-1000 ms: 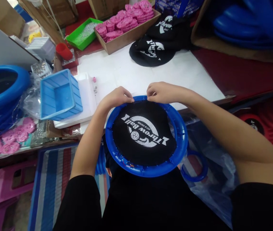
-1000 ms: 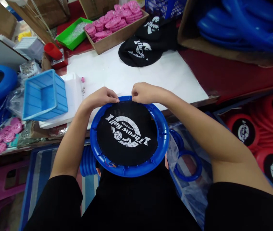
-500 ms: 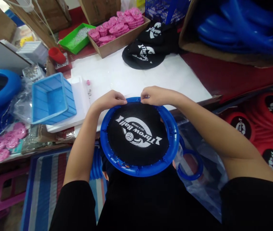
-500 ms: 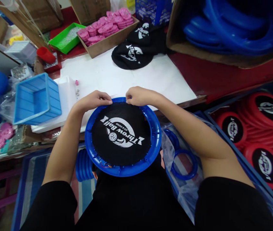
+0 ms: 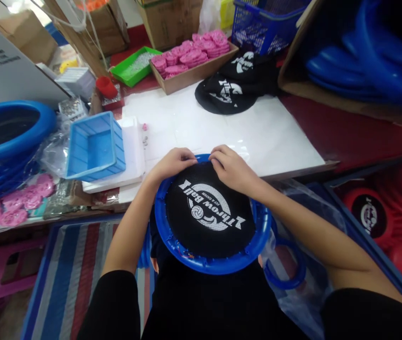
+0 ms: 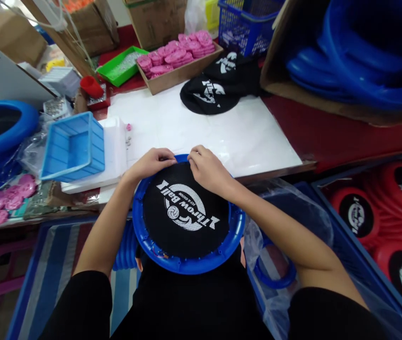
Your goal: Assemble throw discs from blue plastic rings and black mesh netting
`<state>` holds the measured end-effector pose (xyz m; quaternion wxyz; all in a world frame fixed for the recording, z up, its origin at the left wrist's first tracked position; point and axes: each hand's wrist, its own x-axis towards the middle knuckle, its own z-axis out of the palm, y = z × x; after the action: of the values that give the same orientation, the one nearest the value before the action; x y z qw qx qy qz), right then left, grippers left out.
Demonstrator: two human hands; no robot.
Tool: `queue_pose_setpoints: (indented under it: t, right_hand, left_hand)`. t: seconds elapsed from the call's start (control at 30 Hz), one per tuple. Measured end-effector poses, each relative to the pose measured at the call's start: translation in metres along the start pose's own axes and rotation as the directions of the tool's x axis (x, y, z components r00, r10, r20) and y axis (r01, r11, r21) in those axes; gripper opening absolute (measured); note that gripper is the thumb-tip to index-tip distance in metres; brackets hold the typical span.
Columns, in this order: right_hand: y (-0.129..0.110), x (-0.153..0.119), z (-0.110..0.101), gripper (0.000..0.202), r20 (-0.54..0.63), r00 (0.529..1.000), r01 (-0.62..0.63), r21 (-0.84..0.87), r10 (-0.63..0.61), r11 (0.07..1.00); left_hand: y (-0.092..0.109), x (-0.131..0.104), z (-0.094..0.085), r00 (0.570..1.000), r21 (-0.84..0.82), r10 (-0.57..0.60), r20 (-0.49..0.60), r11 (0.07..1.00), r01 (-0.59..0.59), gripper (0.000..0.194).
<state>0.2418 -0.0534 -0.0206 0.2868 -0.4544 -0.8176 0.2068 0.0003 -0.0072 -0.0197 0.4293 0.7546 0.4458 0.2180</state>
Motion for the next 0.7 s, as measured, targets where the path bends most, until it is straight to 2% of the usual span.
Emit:
queue_pose_setpoints:
  t: [0.2, 0.33, 0.43, 0.53, 0.63, 0.7]
  right_hand:
    - [0.01, 0.012, -0.001, 0.013, -0.007, 1.0, -0.028, 0.175, 0.029, 0.984]
    - [0.013, 0.017, 0.0, 0.013, 0.029, 0.999, -0.042, 0.226, 0.037, 0.973]
    - [0.012, 0.019, 0.003, 0.013, 0.028, 0.998, -0.066, 0.211, 0.061, 0.975]
    - [0.011, 0.02, 0.006, 0.012, 0.026, 0.995, -0.101, 0.155, 0.099, 0.983]
    - [0.009, 0.023, 0.004, 0.013, 0.042, 0.991, -0.131, 0.109, 0.127, 0.985]
    - [0.009, 0.027, 0.0, 0.015, 0.064, 0.989, -0.142, 0.084, 0.137, 0.986]
  left_hand:
    - [0.002, -0.007, -0.003, 0.999, -0.058, 0.044, 0.022, 0.997, -0.043, 0.038]
    - [0.002, -0.01, -0.004, 0.993, -0.052, 0.1, 0.054, 0.994, -0.097, 0.035]
    - [0.004, -0.009, -0.003, 0.994, -0.023, 0.098, 0.047, 0.995, -0.097, 0.029]
    - [0.011, -0.006, 0.0, 0.999, 0.031, 0.02, 0.046, 0.999, -0.021, 0.023]
    - [0.018, -0.005, 0.002, 0.998, 0.062, -0.039, 0.048, 0.997, 0.036, 0.025]
    - [0.02, -0.006, 0.003, 0.998, 0.036, -0.023, 0.057, 0.999, 0.021, 0.027]
